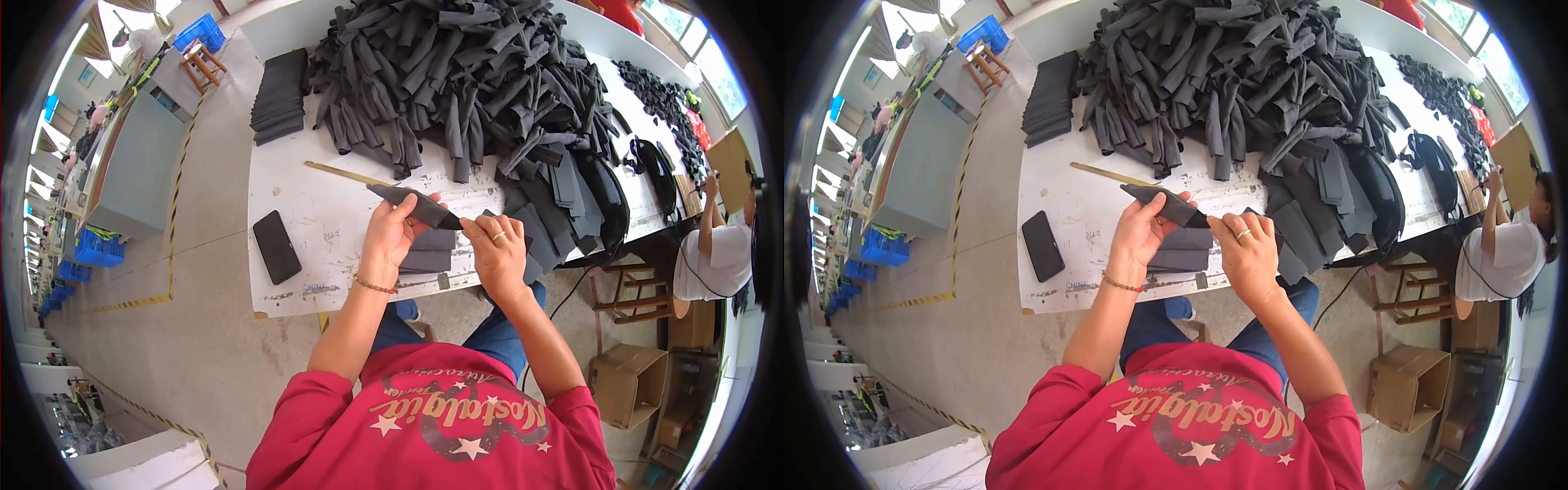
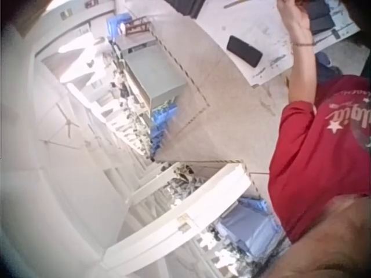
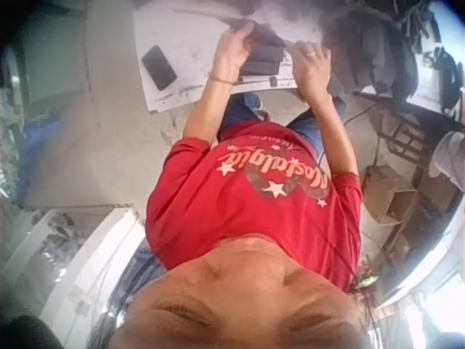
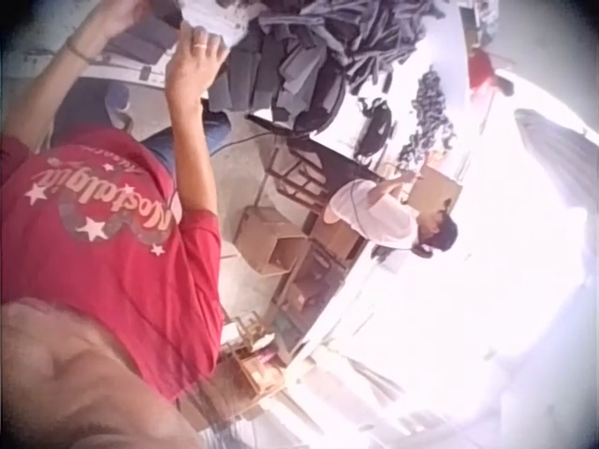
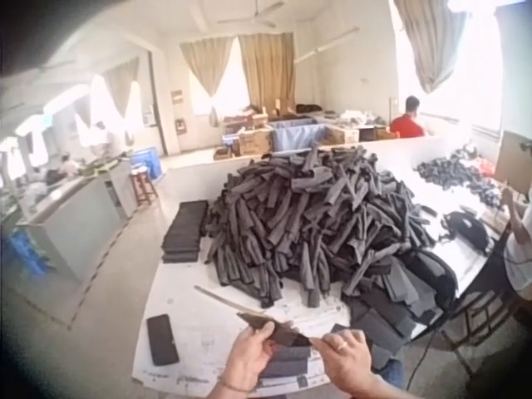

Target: Inspecting and handling grey foam parts at a manufacturing workbench.

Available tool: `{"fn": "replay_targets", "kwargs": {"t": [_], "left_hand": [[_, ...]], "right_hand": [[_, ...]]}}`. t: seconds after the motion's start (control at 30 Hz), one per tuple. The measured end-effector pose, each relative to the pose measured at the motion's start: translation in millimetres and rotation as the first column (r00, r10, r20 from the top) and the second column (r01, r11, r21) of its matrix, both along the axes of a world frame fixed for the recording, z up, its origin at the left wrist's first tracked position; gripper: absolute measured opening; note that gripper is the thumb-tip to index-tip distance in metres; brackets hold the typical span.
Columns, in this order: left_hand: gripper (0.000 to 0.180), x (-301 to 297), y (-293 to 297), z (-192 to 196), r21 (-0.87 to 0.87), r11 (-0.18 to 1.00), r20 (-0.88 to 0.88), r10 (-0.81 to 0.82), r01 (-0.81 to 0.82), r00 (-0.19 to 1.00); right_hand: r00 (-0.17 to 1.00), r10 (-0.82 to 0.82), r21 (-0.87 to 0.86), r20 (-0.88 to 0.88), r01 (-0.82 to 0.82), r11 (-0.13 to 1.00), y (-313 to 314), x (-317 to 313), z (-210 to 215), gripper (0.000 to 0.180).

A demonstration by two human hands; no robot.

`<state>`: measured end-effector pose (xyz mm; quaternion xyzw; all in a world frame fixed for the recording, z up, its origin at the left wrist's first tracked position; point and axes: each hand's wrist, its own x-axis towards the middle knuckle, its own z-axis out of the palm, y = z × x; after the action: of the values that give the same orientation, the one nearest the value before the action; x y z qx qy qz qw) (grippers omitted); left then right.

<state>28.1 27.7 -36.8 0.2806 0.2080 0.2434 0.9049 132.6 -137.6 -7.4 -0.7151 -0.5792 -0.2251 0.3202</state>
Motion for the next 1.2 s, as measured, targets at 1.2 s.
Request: {"fn": "replay_targets", "kwargs": {"t": [1.2], "left_hand": [[0.038, -14.8, -33.0, 24.5, 0.148, 0.976, 0.114, 0.144, -0.160, 0.983]], "right_hand": [[1.000, -0.022, 0.027, -0.018, 0.022, 0.999, 14.5, -32.7, 0.6, 0.046]]}}
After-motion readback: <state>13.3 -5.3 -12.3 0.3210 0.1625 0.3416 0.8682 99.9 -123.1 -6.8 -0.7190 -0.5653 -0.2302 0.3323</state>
